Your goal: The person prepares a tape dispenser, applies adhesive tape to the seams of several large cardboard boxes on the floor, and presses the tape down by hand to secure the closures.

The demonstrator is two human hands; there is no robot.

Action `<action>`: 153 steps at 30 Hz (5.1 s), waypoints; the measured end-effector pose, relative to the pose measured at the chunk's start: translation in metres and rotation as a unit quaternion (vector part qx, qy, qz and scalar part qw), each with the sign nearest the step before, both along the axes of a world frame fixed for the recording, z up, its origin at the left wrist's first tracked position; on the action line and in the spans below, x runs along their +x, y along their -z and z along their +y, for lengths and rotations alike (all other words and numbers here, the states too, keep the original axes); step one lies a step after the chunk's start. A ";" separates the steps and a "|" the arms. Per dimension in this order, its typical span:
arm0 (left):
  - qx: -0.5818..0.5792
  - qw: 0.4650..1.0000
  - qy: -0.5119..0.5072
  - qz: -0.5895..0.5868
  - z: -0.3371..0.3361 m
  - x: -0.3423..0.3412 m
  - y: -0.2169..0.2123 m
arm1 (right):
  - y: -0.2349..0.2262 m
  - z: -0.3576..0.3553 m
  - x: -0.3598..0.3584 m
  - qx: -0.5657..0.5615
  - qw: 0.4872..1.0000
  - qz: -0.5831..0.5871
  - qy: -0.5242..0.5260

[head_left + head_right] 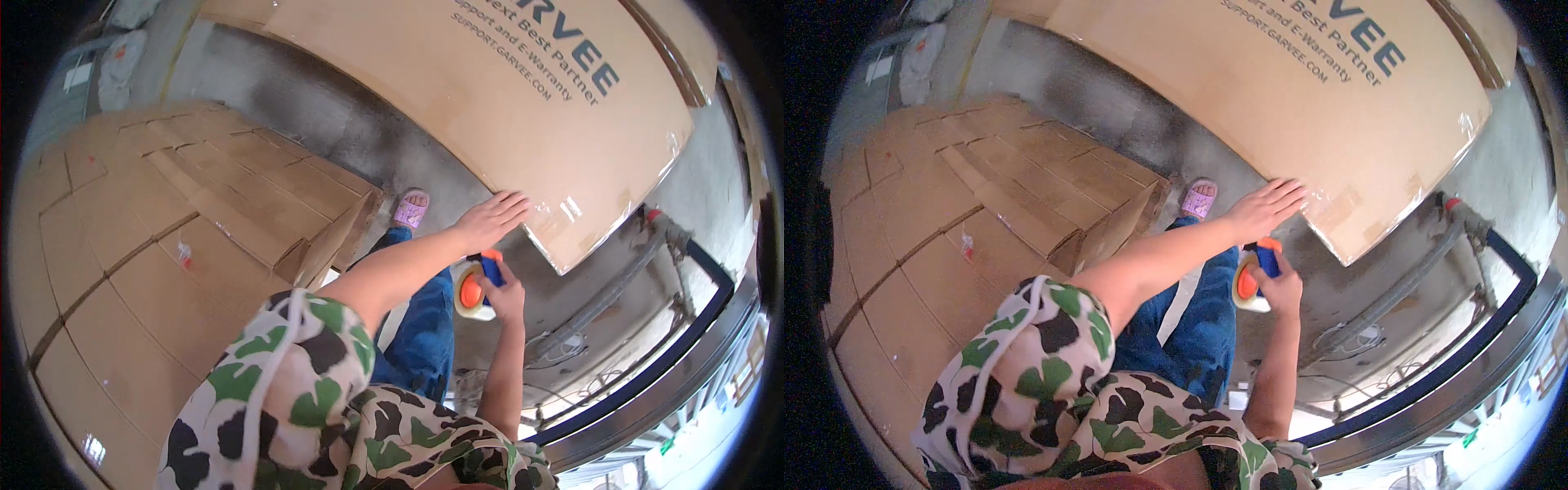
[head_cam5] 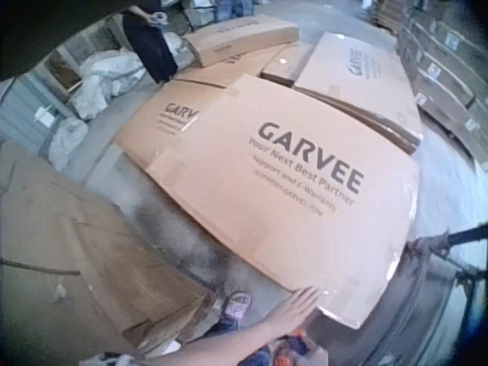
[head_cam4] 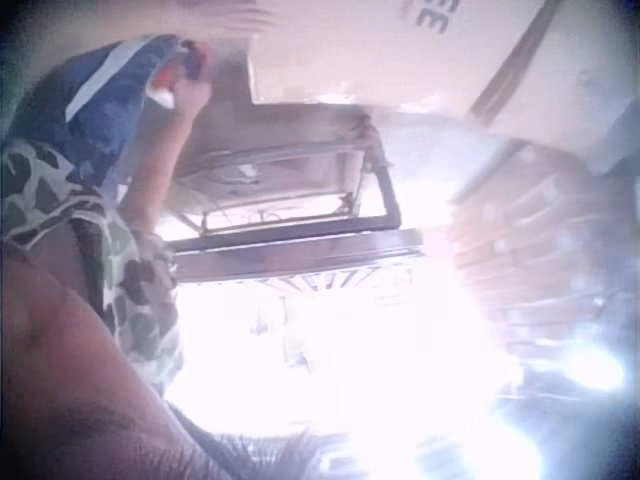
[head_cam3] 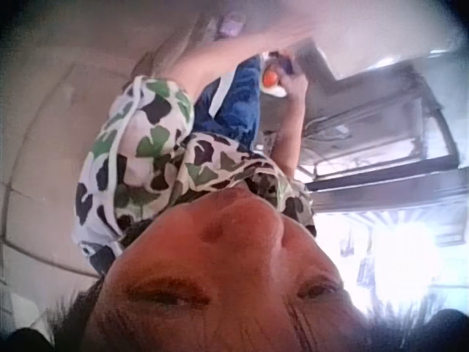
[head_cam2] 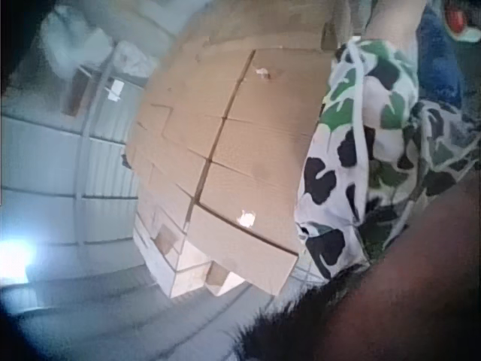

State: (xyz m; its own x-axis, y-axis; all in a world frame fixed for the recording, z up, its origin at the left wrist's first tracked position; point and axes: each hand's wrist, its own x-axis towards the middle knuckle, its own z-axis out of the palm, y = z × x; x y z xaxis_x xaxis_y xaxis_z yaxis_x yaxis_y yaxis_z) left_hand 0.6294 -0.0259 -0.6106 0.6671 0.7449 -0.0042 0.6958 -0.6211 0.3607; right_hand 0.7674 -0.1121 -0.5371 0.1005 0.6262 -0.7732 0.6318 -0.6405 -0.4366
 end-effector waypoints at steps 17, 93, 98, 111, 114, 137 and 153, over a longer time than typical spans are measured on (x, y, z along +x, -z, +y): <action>-0.397 0.593 -0.611 -0.343 0.037 -0.157 -0.019 | -0.118 0.156 -0.093 0.196 0.968 0.060 -0.144; -0.186 0.441 -0.781 -0.400 0.171 -0.208 0.037 | -0.101 0.354 -0.389 0.178 0.414 -0.155 -0.879; -0.096 0.396 -0.737 -0.540 0.186 -0.210 0.040 | -0.059 0.318 -0.518 0.134 0.224 -0.164 -0.951; -0.244 0.450 -0.735 -0.444 0.179 -0.202 0.074 | 0.115 0.282 -0.576 0.031 0.175 -0.443 -0.879; -0.382 0.417 -0.684 -0.461 0.168 -0.251 0.021 | 0.033 0.300 -0.591 -0.073 0.114 -0.352 -0.926; -0.214 0.372 -0.696 -0.576 0.199 -0.325 -0.002 | -0.101 0.519 -0.431 -0.008 0.619 -0.156 -0.769; -0.426 0.343 -0.542 -0.638 0.169 -0.274 -0.121 | -0.099 0.313 -0.223 0.417 0.766 0.179 -0.454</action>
